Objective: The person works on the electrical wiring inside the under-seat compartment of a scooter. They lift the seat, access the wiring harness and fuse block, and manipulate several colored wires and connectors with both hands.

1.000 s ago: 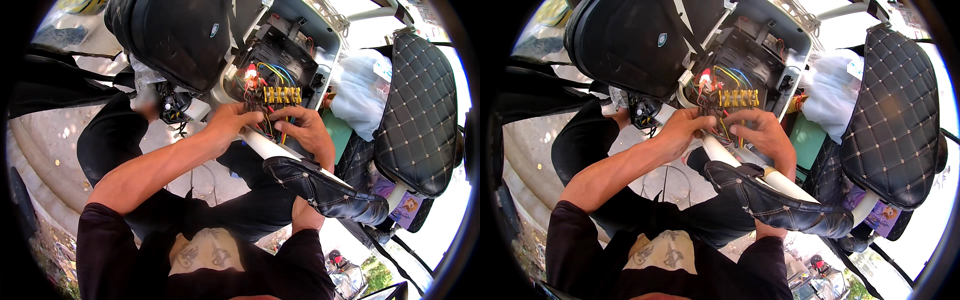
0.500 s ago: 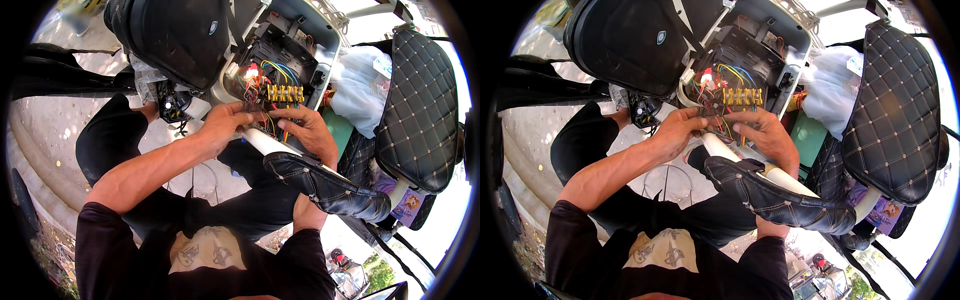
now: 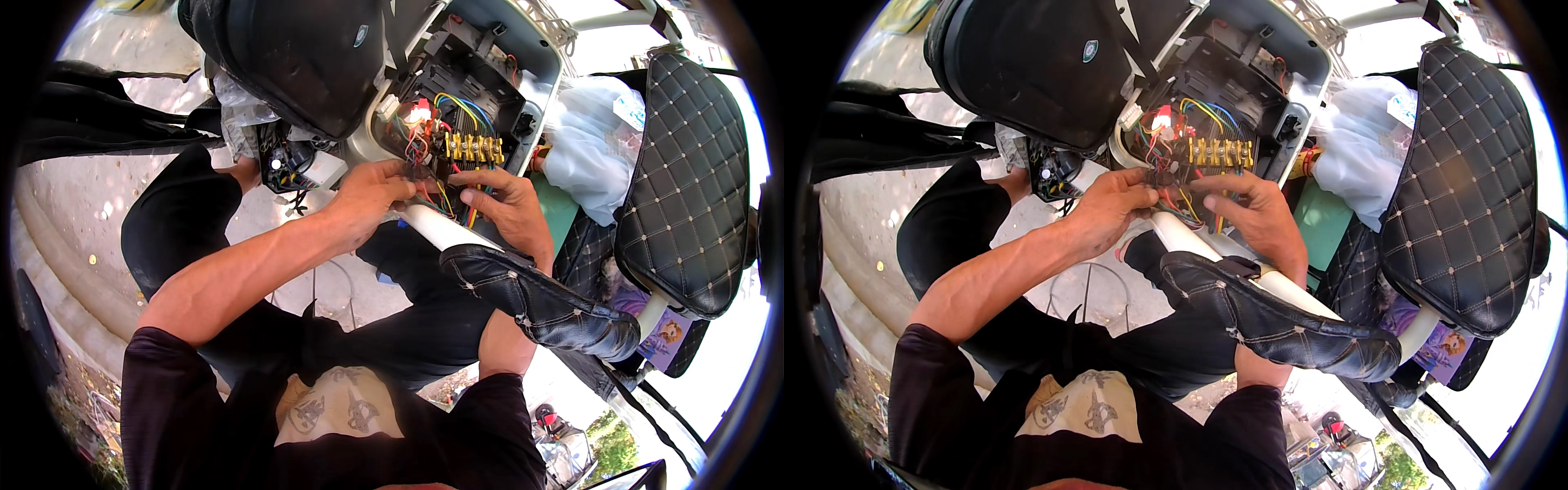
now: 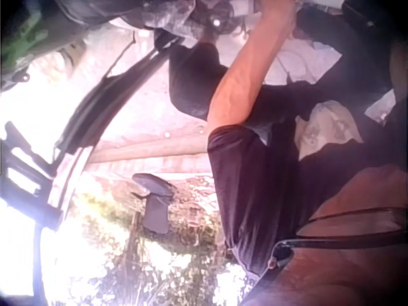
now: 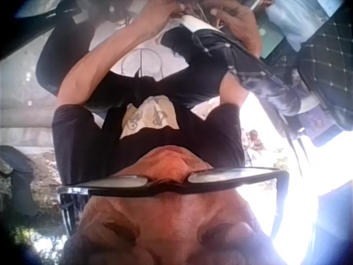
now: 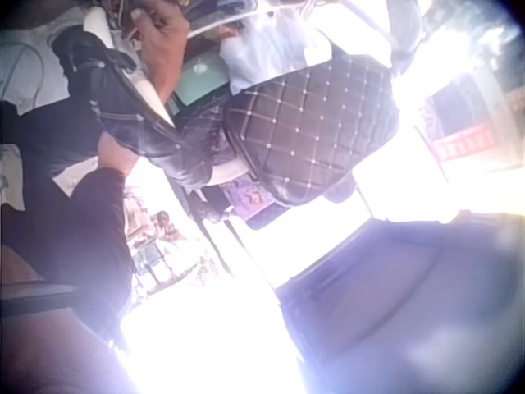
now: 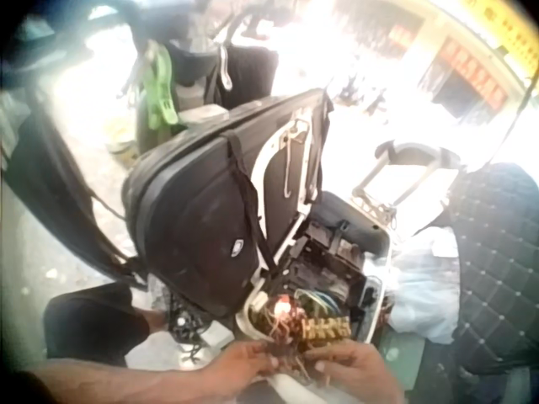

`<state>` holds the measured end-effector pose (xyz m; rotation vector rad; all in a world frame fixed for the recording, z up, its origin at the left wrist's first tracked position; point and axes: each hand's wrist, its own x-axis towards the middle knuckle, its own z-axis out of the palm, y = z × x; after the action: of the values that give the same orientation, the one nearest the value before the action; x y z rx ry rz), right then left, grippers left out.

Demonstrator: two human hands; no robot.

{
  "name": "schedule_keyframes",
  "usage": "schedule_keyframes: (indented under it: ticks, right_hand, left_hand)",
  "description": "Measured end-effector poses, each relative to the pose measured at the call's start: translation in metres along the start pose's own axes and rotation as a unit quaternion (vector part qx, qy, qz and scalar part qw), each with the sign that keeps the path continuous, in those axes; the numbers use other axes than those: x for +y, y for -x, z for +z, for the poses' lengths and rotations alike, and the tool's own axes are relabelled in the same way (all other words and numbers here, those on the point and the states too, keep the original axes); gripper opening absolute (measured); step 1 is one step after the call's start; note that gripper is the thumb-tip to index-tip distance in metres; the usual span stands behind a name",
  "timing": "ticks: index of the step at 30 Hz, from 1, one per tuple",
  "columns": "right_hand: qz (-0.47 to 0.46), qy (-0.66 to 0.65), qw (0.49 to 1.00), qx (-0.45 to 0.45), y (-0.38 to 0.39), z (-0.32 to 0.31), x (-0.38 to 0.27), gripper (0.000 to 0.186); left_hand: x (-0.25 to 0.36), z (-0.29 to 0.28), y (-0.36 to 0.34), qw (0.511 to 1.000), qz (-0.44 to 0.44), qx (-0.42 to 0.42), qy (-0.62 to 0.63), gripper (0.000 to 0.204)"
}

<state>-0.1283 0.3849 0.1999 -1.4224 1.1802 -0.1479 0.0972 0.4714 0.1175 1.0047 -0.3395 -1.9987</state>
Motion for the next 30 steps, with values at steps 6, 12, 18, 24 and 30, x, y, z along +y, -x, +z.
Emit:
schedule_keyframes:
  ticks: [6, 12, 18, 24, 30]
  right_hand:
    - [-0.014, -0.009, 1.0, 0.007, -0.002, 0.002, 0.004, 0.026]
    - [-0.013, -0.015, 1.0, 0.002, -0.003, 0.0, 0.004, 0.026]
    - [-0.004, -0.033, 0.999, -0.003, -0.003, -0.001, 0.003, 0.028]
    - [0.009, -0.038, 0.999, -0.004, -0.003, -0.003, 0.004, 0.028]
    - [0.007, -0.046, 0.999, -0.012, -0.005, -0.005, 0.008, 0.03]
  left_hand:
    - [-0.003, 0.001, 0.002, 0.999, -0.004, 0.054, 0.007, 0.032]
    - [-0.002, -0.006, 0.003, 0.999, -0.007, 0.047, -0.013, 0.028]
    - [-0.003, -0.004, 0.001, 0.996, 0.0, 0.087, -0.021, 0.026]
    - [-0.007, -0.008, -0.004, 0.996, -0.003, 0.081, -0.032, 0.026]
    - [-0.008, -0.013, -0.008, 0.998, 0.014, 0.056, -0.021, 0.028]
